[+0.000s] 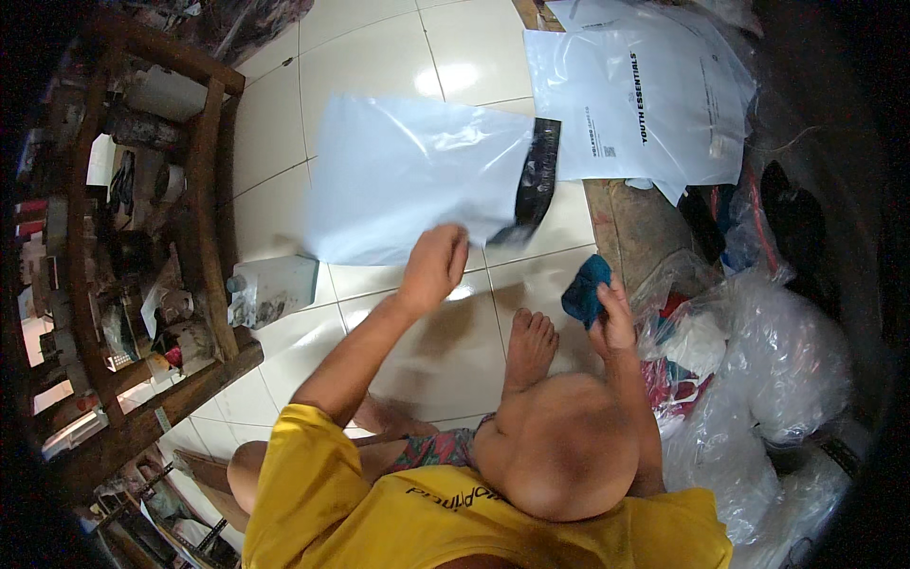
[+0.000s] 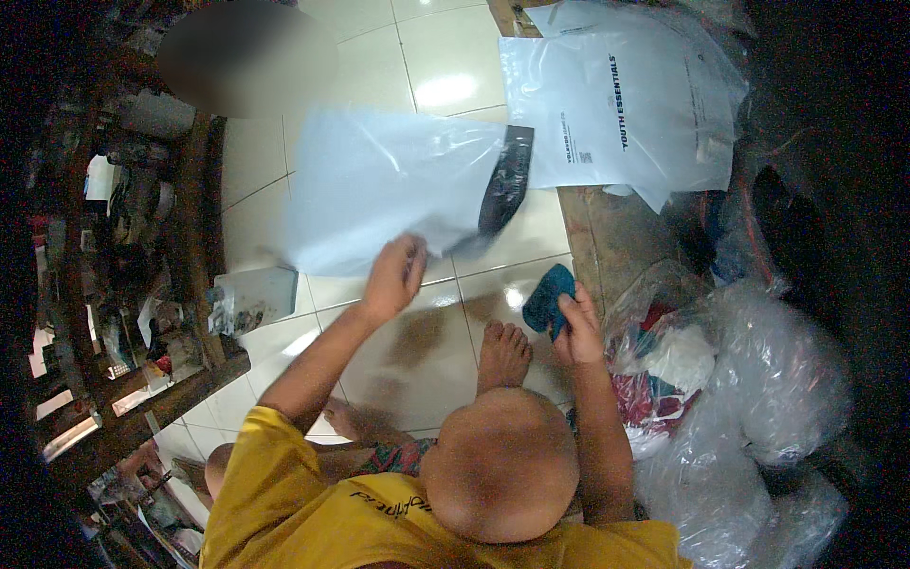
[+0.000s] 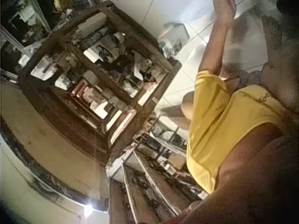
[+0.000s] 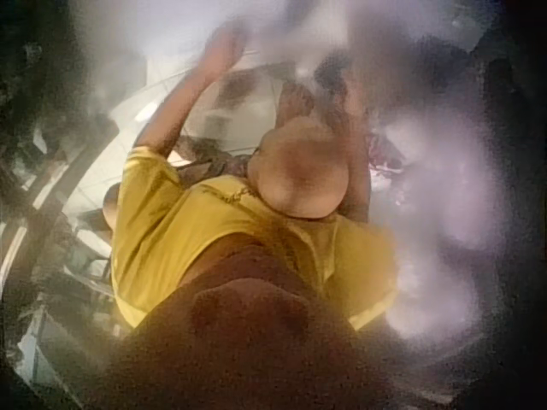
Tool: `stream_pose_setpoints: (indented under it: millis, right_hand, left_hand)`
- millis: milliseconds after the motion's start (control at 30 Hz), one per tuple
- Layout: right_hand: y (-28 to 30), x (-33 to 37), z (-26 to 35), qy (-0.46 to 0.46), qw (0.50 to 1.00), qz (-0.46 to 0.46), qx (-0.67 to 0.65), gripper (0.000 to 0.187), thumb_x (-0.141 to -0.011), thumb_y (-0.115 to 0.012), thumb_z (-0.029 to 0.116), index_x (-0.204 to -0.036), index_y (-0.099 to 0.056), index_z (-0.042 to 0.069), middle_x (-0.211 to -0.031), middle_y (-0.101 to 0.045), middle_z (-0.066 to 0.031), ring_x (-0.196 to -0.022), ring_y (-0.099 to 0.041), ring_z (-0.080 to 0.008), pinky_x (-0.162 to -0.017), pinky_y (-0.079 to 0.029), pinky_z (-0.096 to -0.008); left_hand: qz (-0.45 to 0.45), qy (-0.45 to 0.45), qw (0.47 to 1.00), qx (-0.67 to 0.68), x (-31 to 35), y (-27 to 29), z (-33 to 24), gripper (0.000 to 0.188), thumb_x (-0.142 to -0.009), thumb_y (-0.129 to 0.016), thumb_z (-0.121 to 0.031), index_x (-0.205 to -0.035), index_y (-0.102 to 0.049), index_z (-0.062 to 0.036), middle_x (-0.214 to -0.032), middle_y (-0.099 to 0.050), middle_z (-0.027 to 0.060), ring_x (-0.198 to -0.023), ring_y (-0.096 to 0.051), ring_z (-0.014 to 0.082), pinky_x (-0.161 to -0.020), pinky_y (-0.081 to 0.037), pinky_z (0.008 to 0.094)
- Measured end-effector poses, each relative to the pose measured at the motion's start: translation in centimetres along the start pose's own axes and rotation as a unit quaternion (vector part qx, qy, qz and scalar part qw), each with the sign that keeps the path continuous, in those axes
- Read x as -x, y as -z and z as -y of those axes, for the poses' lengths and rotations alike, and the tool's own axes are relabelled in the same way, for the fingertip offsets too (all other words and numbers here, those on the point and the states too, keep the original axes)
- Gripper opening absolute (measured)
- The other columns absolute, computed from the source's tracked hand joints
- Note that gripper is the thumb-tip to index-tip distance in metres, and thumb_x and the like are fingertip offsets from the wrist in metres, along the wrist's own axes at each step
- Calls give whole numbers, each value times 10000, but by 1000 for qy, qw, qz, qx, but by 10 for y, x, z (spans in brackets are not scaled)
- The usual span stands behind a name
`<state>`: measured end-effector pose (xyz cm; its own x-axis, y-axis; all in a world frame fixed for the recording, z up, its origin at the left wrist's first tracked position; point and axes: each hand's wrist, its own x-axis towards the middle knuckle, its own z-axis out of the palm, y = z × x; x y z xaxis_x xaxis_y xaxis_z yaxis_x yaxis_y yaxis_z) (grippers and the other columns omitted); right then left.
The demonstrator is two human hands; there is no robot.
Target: The person sits on the floor and wipes white plastic sheets with a blue cloth. They handle multiple sheets one at a time, rubbing the surface repeatedly with the cloth.
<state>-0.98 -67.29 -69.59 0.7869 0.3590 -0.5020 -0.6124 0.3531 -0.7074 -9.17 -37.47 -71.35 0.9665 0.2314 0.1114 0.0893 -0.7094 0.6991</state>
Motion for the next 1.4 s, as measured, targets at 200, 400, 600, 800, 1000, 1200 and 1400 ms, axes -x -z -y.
stream_pose_setpoints:
  millis: [200, 400, 600, 800, 1000, 1200, 1400]
  right_hand:
    - [32, 9, 11, -1, 995, 97, 14, 523, -958, -573, 224, -1428, -428, 44, -1172, -621, -117, -1025, -653, -242, -872, -544, -363]
    - [0, 3, 18, 13, 988, 155, -21, 479, -988, -500, 143, -1455, -400, 106, -1212, -598, -113, -1003, -670, -260, -829, -578, -369]
    - [8, -6, 13, 1, 993, 120, 5, 454, -964, -488, 149, -1412, -436, 100, -1154, -609, -132, -985, -682, -283, -800, -589, -369]
    - [13, -9, 15, -16, 992, 112, -60, 397, -979, -460, 191, -1361, -472, 80, -1103, -628, -122, -991, -681, -286, -830, -586, -373]
    - [9, -17, 1, -37, 997, 65, 32, 384, -972, -587, 205, -1319, -475, 82, -1067, -637, -110, -952, -676, -235, -807, -583, -350]
    - [-5, -41, -18, -38, 979, 95, 176, 398, -943, -653, 102, -1303, -486, 77, -1081, -648, -127, -928, -655, -177, -814, -572, -319]
    - [-25, -55, -38, -18, 919, 184, 348, 408, -941, -651, 98, -1317, -499, 49, -1139, -640, -94, -994, -606, -172, -900, -514, -312]
  left_hand:
    - [-105, 117, 912, 378, -98, 123, -115, 148, -1026, -522, -172, -1015, -580, -36, -906, -608, 9, -810, -534, 109, -753, -462, 284]
    - [-210, 176, 709, 650, -131, 187, -89, 255, -1001, -520, -132, -1156, -561, 66, -1122, -653, 188, -1015, -665, 254, -934, -560, 375]
    - [-308, 278, 656, 630, -128, 164, 18, 371, -1018, -446, -142, -1275, -497, 120, -1285, -592, 253, -1175, -608, 332, -1047, -495, 469]
    - [-382, 376, 650, 539, -68, 102, 117, 254, -973, -466, -150, -1114, -561, 39, -1039, -649, 140, -938, -652, 262, -824, -560, 412]
    - [-433, 410, 682, 423, -13, 72, 182, 132, -948, -537, -160, -996, -569, -41, -890, -607, 79, -785, -601, 200, -680, -523, 358]
    - [-413, 284, 861, -86, 31, 58, 159, 487, -933, -651, -259, -1295, -513, 36, -1299, -529, 233, -1135, -549, 340, -1003, -426, 421]
    - [-46, 31, 987, -154, 84, 15, 60, 675, -846, -746, -296, -1374, -470, 21, -1420, -474, 237, -1319, -441, 420, -1116, -337, 530]
